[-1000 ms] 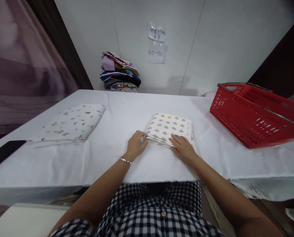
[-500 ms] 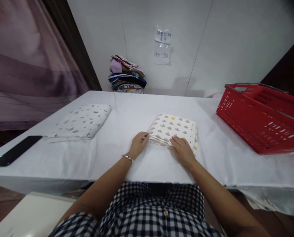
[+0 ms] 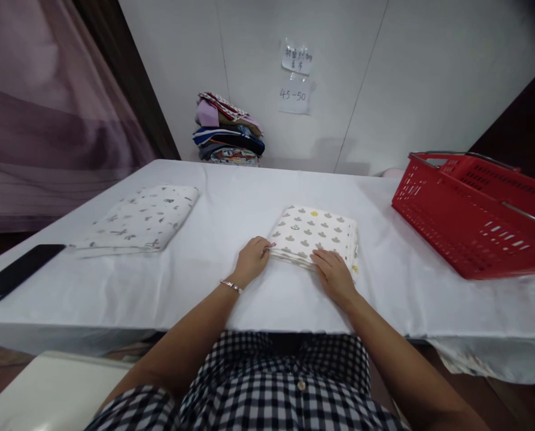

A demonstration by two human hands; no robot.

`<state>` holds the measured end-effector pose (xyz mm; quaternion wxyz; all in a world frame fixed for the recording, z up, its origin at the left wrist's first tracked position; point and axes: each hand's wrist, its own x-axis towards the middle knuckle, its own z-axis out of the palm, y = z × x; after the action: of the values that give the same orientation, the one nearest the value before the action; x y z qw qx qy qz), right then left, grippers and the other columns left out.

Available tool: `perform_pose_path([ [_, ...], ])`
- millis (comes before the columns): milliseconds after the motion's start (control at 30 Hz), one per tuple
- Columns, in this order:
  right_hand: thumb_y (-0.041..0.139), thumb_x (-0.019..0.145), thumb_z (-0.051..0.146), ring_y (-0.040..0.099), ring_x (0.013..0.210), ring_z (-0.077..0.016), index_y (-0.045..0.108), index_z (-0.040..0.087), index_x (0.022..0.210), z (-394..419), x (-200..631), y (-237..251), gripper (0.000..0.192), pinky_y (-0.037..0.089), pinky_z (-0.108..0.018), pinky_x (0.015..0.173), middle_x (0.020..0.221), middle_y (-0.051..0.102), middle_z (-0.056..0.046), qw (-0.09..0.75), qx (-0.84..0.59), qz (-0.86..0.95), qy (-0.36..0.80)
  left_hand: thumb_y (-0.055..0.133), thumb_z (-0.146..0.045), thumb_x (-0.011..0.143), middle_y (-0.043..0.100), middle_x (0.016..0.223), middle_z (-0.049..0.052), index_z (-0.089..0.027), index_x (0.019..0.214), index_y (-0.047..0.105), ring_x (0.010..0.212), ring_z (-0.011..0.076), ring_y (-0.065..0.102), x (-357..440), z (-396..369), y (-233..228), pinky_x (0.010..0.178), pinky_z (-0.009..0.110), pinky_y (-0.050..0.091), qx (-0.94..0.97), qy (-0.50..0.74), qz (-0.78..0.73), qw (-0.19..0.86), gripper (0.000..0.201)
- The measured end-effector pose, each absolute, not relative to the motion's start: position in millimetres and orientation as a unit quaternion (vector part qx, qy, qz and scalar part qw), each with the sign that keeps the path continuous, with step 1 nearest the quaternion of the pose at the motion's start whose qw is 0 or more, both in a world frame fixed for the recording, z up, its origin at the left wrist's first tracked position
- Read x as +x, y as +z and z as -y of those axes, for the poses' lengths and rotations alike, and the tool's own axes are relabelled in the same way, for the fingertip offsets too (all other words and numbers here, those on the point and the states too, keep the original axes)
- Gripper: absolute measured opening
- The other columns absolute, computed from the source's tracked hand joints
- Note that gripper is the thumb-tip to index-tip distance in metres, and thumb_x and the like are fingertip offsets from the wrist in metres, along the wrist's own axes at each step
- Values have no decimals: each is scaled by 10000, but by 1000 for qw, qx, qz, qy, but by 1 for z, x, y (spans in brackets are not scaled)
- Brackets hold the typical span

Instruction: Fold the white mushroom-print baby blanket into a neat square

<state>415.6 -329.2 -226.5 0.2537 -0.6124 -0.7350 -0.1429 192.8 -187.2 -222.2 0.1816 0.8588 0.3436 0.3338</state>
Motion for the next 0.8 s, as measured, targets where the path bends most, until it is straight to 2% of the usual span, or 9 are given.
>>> perform_pose_path([
  [233, 411, 909, 235, 506, 1129, -217, 579, 193, 1146, 328, 415, -228, 294, 373, -415, 951, 1182, 601, -91, 259, -615, 733, -132, 505, -285, 840, 584, 1065, 44, -221, 1048, 594, 997, 163, 520, 196, 188, -219, 857, 306, 454, 874, 355, -268, 194, 235],
  [500, 404, 917, 313, 529, 1086, -213, 617, 230, 1101, 326, 410, -228, 293, 392, -410, 924, 1131, 624, -72, 301, -660, 681, -94, 483, -293, 867, 598, 965, 51, -233, 1002, 632, 902, 180, 510, 206, 174, -218, 772, 333, 444, 918, 296, -225, 137, 209],
  [800, 443, 899, 325, 579, 960, -211, 667, 244, 912, 320, 402, -229, 239, 421, -417, 870, 980, 665, -52, 391, -674, 624, -56, 385, -280, 913, 595, 906, 52, -207, 889, 639, 864, 168, 499, 206, 179, -219, 750, 311, 423, 920, 306, -221, 104, 265],
])
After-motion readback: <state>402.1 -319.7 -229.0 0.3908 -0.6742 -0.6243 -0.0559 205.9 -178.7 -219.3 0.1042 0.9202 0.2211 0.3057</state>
